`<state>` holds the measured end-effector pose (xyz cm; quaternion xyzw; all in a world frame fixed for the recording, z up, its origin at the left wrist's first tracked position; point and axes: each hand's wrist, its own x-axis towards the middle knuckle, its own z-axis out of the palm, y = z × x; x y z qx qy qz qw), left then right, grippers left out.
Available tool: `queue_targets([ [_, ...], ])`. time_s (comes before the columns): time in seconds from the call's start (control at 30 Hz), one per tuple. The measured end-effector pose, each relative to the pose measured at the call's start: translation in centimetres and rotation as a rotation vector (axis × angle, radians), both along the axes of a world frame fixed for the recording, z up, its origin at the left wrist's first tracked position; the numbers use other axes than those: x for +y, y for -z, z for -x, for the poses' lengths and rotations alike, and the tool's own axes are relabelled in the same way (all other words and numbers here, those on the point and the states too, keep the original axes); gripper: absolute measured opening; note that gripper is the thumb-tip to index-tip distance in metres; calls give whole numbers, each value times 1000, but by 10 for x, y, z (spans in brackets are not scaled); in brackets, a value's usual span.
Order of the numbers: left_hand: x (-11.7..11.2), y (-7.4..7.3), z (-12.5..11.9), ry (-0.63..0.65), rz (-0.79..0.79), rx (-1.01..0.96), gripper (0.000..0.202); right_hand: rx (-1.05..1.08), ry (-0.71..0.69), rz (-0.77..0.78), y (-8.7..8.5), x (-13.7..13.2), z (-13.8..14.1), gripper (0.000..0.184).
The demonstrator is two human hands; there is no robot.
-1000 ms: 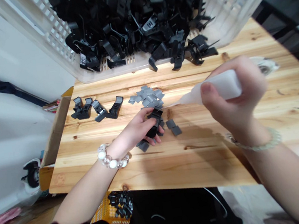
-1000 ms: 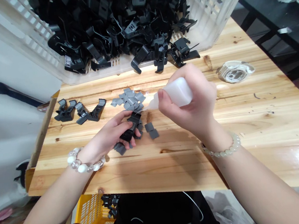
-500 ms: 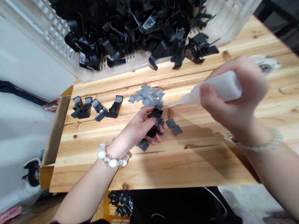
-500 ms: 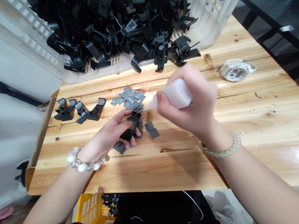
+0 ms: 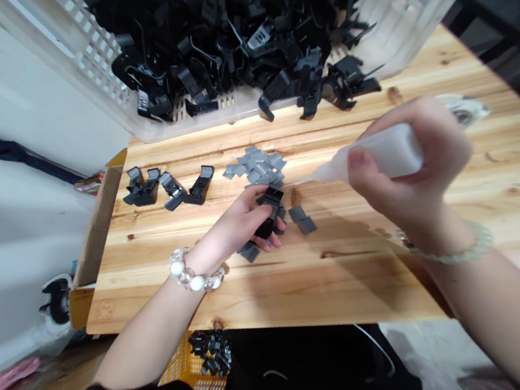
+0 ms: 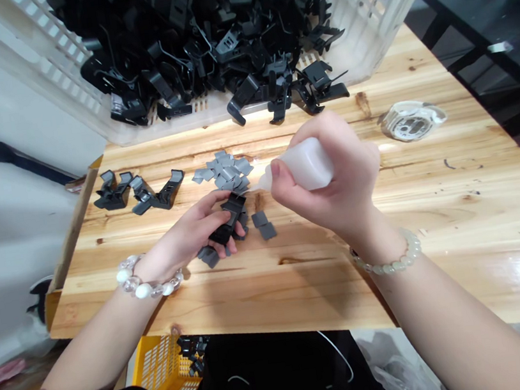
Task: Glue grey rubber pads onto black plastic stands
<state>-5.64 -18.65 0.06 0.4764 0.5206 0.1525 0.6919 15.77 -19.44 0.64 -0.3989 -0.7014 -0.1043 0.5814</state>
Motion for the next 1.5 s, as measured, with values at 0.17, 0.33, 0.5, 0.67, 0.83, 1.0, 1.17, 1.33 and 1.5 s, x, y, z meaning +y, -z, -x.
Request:
queue_targets([
  [0.17, 0, 0, 0, -6, -1, -5, 49, -5, -4, 11, -1, 0, 0, 13],
  [0.33, 1, 1, 0, -3, 1, -9, 48, -14, 6, 9, 0, -1, -1, 13],
  [0.5, 1, 1, -1, -4, -9, 10, 47, -16, 12, 18, 0, -1, -1, 14],
  [0.67, 1, 2, 0, 3, -8, 3, 48, -19, 6, 7, 0, -1, -1, 14],
  [0.83, 1, 2, 0, 0, -9, 11, 47, -26, 13, 9, 0, -1, -2, 13],
  [1.0, 1, 0, 0, 0, -5, 2, 47, -27, 16, 5, 0, -2, -2, 15],
  [1.17, 1, 1, 0, 5, -3, 10, 47, -32, 14, 12, 1, -2, -3, 15],
  [1.33, 1, 2, -1, -3, -8, 13, 44, -31, 7, 6, 1, -1, -2, 15],
  [1.5, 1, 2, -1, -17, -5, 25, 50, -39, 23, 5, 1, -1, -1, 15],
])
